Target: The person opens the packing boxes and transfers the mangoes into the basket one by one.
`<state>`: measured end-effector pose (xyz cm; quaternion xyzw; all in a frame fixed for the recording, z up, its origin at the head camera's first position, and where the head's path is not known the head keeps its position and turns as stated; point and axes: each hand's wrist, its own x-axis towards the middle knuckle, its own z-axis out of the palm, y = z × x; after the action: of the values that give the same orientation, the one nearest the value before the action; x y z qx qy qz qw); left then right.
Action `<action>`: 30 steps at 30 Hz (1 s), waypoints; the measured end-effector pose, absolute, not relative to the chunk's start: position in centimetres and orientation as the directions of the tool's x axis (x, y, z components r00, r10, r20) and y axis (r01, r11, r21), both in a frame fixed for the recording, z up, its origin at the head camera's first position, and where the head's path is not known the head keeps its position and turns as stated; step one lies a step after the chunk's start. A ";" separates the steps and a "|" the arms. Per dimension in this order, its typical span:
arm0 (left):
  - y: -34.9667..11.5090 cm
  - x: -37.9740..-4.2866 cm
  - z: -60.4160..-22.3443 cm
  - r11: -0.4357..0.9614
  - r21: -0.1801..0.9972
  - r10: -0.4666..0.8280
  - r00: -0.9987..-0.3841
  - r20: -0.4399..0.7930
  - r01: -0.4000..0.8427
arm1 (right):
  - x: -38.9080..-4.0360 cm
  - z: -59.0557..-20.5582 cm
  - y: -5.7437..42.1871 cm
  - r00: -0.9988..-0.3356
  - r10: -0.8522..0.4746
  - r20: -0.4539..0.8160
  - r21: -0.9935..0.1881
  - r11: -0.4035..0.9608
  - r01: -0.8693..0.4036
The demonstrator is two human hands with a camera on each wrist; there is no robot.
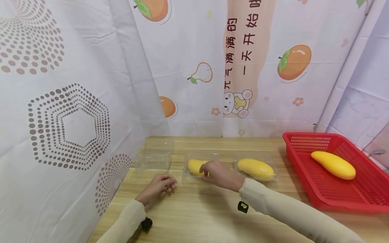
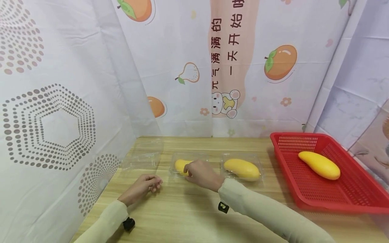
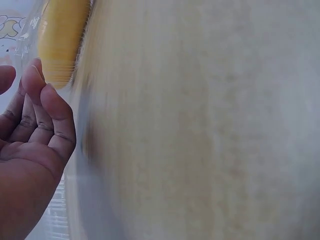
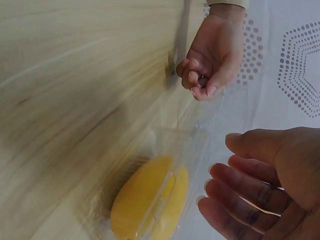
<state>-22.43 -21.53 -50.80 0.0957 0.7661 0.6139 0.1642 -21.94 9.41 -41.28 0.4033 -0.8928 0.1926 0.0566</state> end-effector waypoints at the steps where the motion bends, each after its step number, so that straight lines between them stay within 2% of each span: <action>1: -21.5 -22.4 -50.8 0.228 0.972 0.347 -0.928 -0.135 -0.056 | -21.9 -41.4 9.3 -0.662 -0.702 0.262 -0.287 0.599 -0.748; 9: -21.1 -22.7 -50.6 0.226 0.972 0.348 -0.927 -0.136 -0.058 | -22.1 -42.1 7.9 -0.640 -0.720 0.268 -0.222 0.600 -0.769; 30: -19.8 -22.9 -50.6 0.204 0.976 0.369 -0.917 -0.150 -0.078 | -22.8 -42.8 5.2 -0.660 -0.702 0.268 -0.213 0.625 -0.751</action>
<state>-22.92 -19.81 -50.61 0.0966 0.7549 0.6234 0.1793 -22.84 5.18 -42.79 0.4047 -0.8978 0.1542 0.0795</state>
